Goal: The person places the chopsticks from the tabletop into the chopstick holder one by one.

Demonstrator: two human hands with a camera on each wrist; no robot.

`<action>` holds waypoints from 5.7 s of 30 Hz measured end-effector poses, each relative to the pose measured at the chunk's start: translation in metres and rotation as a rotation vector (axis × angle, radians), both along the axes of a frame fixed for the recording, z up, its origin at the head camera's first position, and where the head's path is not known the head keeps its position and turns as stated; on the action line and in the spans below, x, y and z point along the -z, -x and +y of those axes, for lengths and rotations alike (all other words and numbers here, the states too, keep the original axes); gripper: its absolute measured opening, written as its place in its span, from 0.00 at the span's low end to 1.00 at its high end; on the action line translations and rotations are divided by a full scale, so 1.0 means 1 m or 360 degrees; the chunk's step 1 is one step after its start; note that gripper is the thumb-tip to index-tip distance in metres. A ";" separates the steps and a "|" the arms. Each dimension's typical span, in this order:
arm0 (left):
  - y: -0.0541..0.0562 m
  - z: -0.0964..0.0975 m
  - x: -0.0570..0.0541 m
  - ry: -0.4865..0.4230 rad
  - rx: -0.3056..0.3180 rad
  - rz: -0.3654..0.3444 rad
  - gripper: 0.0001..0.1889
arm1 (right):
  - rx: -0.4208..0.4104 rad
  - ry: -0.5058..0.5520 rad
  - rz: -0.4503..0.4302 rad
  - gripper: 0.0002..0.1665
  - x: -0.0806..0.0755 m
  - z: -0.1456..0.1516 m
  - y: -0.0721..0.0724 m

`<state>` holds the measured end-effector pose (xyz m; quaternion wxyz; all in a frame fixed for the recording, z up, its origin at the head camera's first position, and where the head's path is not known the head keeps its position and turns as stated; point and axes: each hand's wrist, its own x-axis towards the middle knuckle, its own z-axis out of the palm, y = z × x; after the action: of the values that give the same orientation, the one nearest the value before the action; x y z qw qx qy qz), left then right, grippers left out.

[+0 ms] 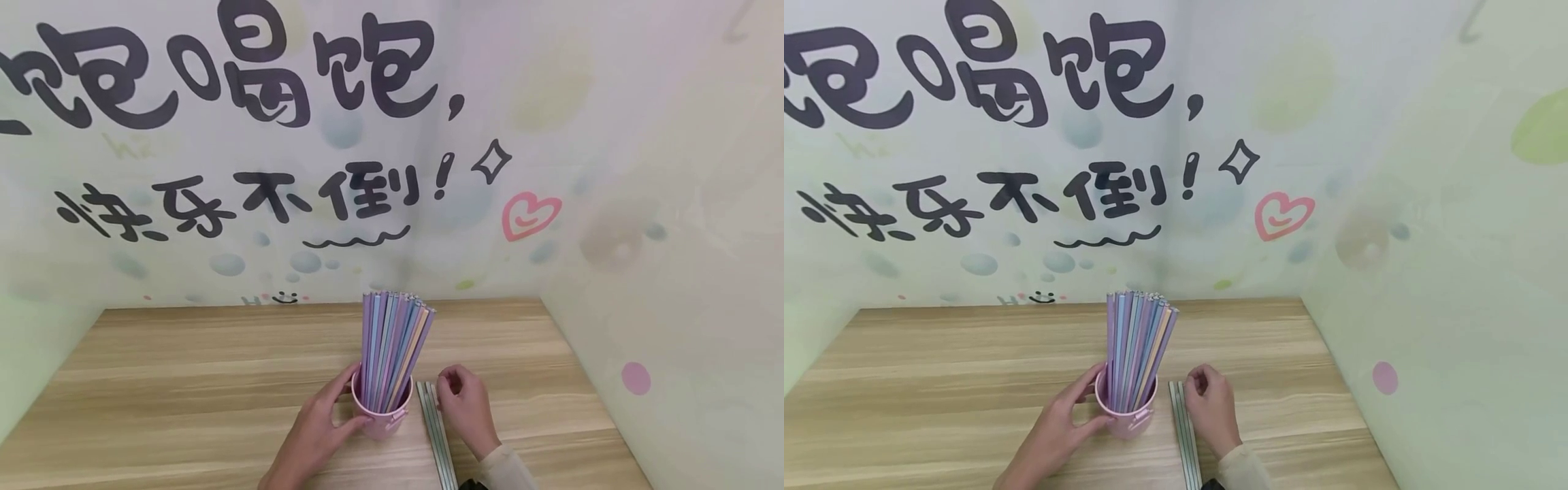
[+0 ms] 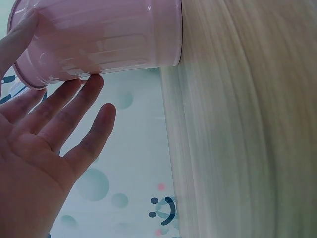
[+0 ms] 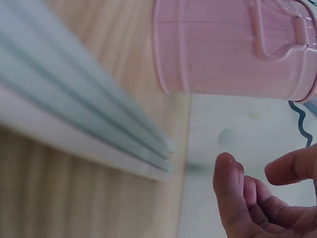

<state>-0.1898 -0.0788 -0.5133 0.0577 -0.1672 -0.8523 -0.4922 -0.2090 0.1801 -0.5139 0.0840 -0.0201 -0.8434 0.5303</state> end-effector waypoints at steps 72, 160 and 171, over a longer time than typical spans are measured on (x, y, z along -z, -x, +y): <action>0.000 -0.001 0.000 0.0004 0.0009 -0.0020 0.48 | 0.0104 0.0161 -0.0335 0.11 -0.035 0.046 -0.010; 0.001 0.001 -0.001 0.0005 0.0006 -0.0035 0.48 | -0.0088 -0.0469 -0.0147 0.05 0.022 0.004 -0.012; 0.000 0.000 0.001 0.0016 -0.0008 -0.0014 0.47 | -0.0124 -0.0610 -0.0151 0.04 0.024 0.004 -0.013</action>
<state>-0.1900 -0.0786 -0.5143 0.0544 -0.1630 -0.8555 -0.4885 -0.1956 0.1846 -0.5379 0.0258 0.0038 -0.9321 0.3613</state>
